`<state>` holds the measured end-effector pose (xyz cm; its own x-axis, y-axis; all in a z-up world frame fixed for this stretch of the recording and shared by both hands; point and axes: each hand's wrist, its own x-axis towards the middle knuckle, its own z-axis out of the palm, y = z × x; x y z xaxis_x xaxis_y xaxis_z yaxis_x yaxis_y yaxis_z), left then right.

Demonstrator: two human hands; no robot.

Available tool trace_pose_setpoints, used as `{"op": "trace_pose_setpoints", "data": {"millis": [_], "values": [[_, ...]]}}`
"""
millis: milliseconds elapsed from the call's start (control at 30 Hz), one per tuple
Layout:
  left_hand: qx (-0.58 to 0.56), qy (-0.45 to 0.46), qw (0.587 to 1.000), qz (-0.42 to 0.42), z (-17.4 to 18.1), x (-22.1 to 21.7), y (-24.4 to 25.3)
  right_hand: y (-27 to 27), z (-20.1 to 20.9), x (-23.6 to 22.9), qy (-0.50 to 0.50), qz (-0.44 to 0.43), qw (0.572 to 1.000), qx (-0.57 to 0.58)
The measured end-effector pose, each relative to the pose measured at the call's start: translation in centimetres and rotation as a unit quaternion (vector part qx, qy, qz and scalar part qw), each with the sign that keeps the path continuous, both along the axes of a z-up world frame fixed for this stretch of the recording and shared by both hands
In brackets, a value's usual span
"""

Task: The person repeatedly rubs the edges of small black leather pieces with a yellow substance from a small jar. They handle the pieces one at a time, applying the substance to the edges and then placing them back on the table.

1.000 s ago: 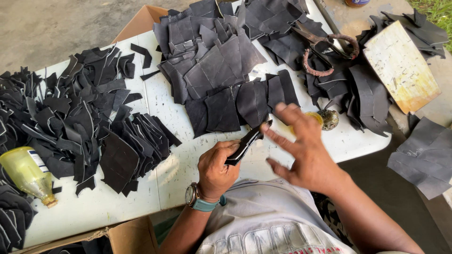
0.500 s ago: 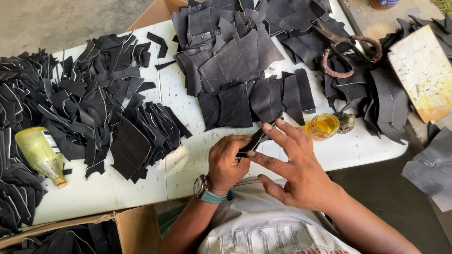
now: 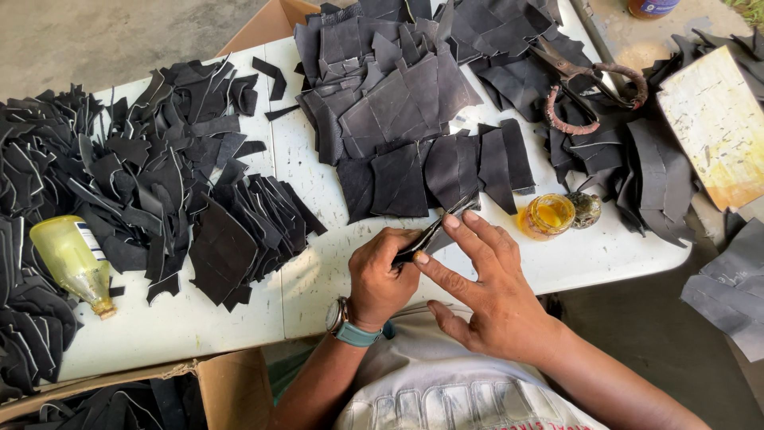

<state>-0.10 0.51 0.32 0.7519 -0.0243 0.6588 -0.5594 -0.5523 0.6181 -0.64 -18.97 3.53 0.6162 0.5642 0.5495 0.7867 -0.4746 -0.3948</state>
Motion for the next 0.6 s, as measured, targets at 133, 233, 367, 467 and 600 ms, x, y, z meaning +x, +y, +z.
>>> {"op": "trace_pose_setpoints", "data": {"millis": [133, 233, 367, 467, 600], "values": [[-0.001, -0.023, 1.000, -0.009, -0.2, 0.3, 0.0, -0.9, -0.6, 1.8, -0.006, -0.096, 0.995, -0.006], [-0.026, 0.002, 1.000, 0.006, 0.0, -0.1, -0.1, -2.4, -0.7, 2.9, 0.011, -0.142, 0.990, 0.010], [-0.086, 0.163, 0.978, 0.092, 0.5, 0.0, 0.8, -3.8, -0.9, 3.3, 0.057, -0.154, 0.984, 0.072], [-0.126, 0.129, 0.977, 0.117, 1.3, 0.1, 2.5, -4.6, -1.0, 3.4, 0.048, -0.164, 0.981, 0.093], [-0.100, 0.067, 0.974, 0.190, 2.5, 0.0, 4.7, -4.8, -1.2, 3.5, 0.066, -0.151, 0.977, 0.133]]}}
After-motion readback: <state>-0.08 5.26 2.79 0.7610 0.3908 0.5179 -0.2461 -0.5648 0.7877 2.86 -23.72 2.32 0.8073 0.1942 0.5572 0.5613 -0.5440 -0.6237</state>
